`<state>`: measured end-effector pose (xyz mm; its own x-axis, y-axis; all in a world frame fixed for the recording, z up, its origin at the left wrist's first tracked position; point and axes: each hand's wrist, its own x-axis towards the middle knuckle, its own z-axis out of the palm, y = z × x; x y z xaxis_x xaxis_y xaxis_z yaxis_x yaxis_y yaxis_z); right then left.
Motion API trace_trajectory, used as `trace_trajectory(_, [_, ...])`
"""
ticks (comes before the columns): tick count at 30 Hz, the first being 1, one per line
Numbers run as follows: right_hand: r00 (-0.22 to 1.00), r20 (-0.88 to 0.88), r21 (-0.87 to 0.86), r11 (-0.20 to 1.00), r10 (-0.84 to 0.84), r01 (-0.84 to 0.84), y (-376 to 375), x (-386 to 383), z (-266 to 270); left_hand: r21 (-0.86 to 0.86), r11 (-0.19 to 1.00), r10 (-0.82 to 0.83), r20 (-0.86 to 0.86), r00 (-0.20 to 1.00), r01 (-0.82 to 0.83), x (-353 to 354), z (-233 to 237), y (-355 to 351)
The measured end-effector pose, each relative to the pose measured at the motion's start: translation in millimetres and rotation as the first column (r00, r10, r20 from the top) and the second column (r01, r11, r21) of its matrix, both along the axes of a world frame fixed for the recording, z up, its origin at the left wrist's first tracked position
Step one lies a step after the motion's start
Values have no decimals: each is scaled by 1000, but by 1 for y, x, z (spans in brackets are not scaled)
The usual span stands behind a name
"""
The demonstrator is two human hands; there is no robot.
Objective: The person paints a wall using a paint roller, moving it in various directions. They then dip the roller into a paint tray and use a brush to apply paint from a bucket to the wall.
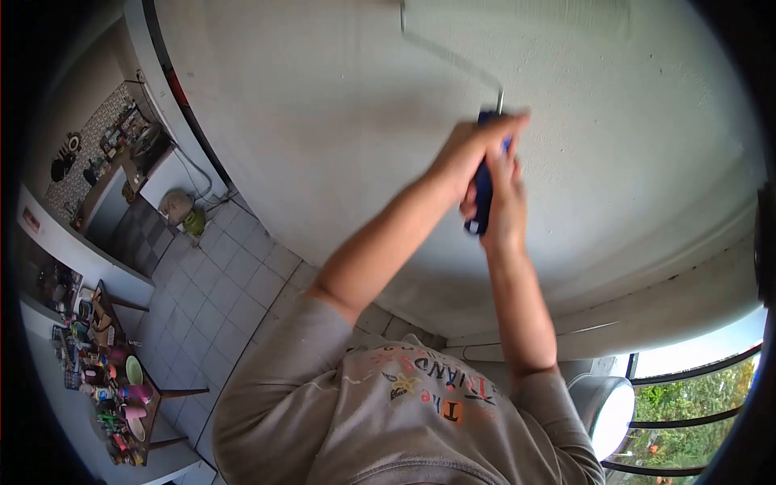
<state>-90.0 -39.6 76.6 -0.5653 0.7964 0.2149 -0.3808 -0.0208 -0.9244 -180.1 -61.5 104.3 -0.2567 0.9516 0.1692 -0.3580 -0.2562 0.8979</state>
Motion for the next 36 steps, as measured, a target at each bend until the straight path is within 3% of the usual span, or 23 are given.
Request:
trace_trajectory(3, [986, 136, -108, 988, -97, 112, -10, 39, -114, -79, 996, -39, 154, 987, 52, 37, -112, -1])
trace_trajectory(5, [978, 156, -162, 973, -140, 165, -36, 67, -171, -211, 977, 8, 96, 995, 13, 62, -175, -18])
trace_trajectory(7, [960, 198, -175, 956, -198, 234, -57, 79, -206, -313, 950, 16, 35, 999, -4, 77, -193, -38])
trace_trajectory(8, [961, 187, -166, 958, -202, 233, -58, 76, -198, -301, 954, 14, 26, 1000, -6, 75, -188, -37])
trace_trajectory(10, [993, 87, -344, 933, -78, 104, -61, 67, -166, -314, 949, 22, 28, 999, -12, 65, -158, -39])
trace_trajectory(12, [993, 119, -243, 969, -22, 51, -40, 51, -136, -273, 961, 28, -77, 997, -48, 45, -114, -31])
trace_trajectory(14, [995, 94, -144, 989, 26, -12, -15, 26, -80, -189, 981, 46, 4, 999, -45, 24, -55, -16])
trace_trajectory(17, [997, 32, 47, 996, 76, -78, 17, -12, 19, 22, 991, 136, -42, 990, -135, -16, 29, 14])
trace_trajectory(19, [984, -2, 68, 982, 178, -178, 23, -27, 80, 110, 977, 186, -1, 983, -184, -35, 82, 19])
trace_trajectory(22, [968, -56, 112, 965, 246, -239, 21, -39, 101, 100, 977, 190, -17, 982, -187, -46, 117, 8])
trace_trajectory(25, [984, -19, 17, 984, 179, -179, 9, -34, 62, 74, 985, 157, -25, 987, -154, -48, 60, 14])
trace_trajectory(28, [994, 26, -141, 985, 102, -97, -14, -4, -43, -127, 985, 109, -55, 993, -115, -19, -55, -3])
trace_trajectory(31, [990, 137, -264, 964, 13, 24, -54, 35, -140, -220, 975, 22, 190, 982, 21, 26, -144, -35])
trace_trajectory(33, [994, 111, -318, 947, -6, 41, -66, 38, -137, -265, 961, -33, 169, 985, 78, 28, -152, -44])
trace_trajectory(36, [993, 115, -212, 977, 10, 15, -53, 17, -93, -218, 976, 3, 106, 994, 20, 9, -98, -34])
